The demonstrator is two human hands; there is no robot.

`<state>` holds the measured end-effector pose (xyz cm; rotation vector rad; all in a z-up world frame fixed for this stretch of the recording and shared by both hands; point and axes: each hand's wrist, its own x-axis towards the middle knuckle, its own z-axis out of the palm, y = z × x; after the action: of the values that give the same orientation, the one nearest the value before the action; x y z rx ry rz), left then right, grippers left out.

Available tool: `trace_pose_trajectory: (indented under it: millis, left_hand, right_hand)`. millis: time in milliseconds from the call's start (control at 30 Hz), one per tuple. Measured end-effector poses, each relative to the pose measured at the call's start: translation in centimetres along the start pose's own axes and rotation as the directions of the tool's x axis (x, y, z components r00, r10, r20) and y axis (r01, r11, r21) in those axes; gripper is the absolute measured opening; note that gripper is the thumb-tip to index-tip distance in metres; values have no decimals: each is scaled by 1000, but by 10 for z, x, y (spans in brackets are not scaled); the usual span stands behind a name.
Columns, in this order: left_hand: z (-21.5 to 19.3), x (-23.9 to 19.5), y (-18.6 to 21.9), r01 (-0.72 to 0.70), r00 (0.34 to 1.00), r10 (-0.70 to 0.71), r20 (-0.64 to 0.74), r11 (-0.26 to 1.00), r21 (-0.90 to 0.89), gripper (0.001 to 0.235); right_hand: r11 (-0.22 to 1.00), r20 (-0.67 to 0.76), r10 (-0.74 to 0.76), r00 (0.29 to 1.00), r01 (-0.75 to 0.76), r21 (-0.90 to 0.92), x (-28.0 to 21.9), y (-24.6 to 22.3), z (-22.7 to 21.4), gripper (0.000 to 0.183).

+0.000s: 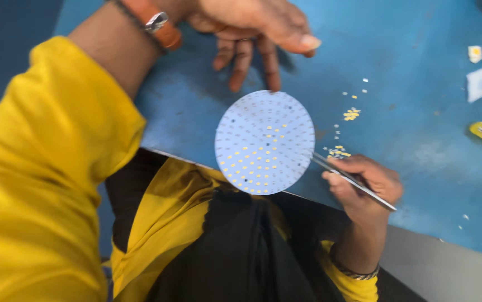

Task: The person uses tweezers to pick up small yellow LED components from a blue work surface and places them one by one onto designated spots on a circular LED board. The board is held steady with the left hand while the right hand positions each LED.

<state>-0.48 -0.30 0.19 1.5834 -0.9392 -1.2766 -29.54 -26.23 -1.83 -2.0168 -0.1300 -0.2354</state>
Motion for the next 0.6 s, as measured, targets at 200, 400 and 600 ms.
trace_pose_trajectory:
  millis: [200, 400, 600]
  left_hand:
    - [-5, 2, -5, -51, 998, 51, 39, 999, -9, 90]
    - [-6, 0, -5, -48, 998, 51, 47, 997, -54, 89]
    - [-5, -2, -1, -26, 999, 27, 19, 999, -26, 88]
  right_hand:
    - [987, -173, 27, 985, -53, -152, -37, -4, -24, 17]
    - [931, -123, 30, 992, -73, -359, -40, -5, -21, 16]
    - [974, -313, 118, 942, -171, -150, -26, 5, -18, 17]
